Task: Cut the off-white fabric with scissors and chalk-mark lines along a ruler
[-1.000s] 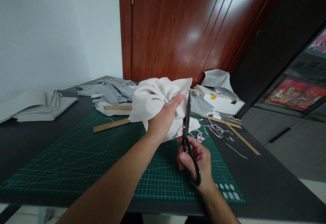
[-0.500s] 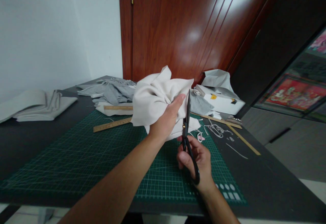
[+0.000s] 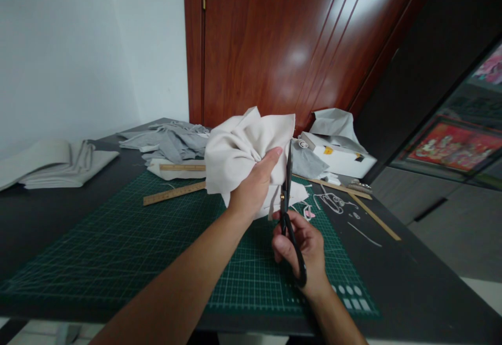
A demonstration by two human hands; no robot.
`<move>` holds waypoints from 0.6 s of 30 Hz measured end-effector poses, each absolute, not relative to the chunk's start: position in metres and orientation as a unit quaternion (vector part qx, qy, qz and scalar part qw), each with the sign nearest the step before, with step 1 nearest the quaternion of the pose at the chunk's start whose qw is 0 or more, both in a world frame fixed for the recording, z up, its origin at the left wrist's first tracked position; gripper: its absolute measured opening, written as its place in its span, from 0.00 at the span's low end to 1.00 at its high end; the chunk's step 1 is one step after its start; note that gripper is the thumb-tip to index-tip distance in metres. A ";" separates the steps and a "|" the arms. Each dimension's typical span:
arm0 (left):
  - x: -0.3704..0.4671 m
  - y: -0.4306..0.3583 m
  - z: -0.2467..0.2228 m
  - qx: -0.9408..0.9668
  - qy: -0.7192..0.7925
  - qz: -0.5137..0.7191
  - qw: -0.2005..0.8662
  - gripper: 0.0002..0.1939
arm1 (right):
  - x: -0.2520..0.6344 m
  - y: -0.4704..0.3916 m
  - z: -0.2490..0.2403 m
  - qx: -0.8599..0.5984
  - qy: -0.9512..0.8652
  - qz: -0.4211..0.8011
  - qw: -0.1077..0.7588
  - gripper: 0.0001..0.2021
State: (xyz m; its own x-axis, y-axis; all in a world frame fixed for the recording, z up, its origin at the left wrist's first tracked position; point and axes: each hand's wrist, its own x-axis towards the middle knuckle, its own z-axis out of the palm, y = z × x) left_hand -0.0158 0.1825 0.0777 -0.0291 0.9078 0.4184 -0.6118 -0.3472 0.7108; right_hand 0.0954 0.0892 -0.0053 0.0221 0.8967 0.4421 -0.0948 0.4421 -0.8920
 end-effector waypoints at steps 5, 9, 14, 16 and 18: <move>-0.016 0.184 0.075 0.479 0.185 0.686 0.516 0.13 | 0.096 0.089 -0.005 -0.350 -0.577 0.395 0.623 0.22; -0.016 0.184 0.073 0.498 0.191 0.671 0.515 0.13 | 0.097 0.089 -0.004 -0.351 -0.579 0.395 0.621 0.22; -0.014 0.184 0.073 0.503 0.182 0.658 0.530 0.11 | 0.098 0.089 -0.006 -0.348 -0.576 0.398 0.624 0.24; -0.014 0.185 0.072 0.503 0.182 0.658 0.530 0.10 | 0.098 0.089 -0.007 -0.345 -0.573 0.400 0.627 0.25; -0.013 0.185 0.071 0.505 0.181 0.657 0.529 0.10 | 0.098 0.089 -0.009 -0.342 -0.570 0.402 0.630 0.25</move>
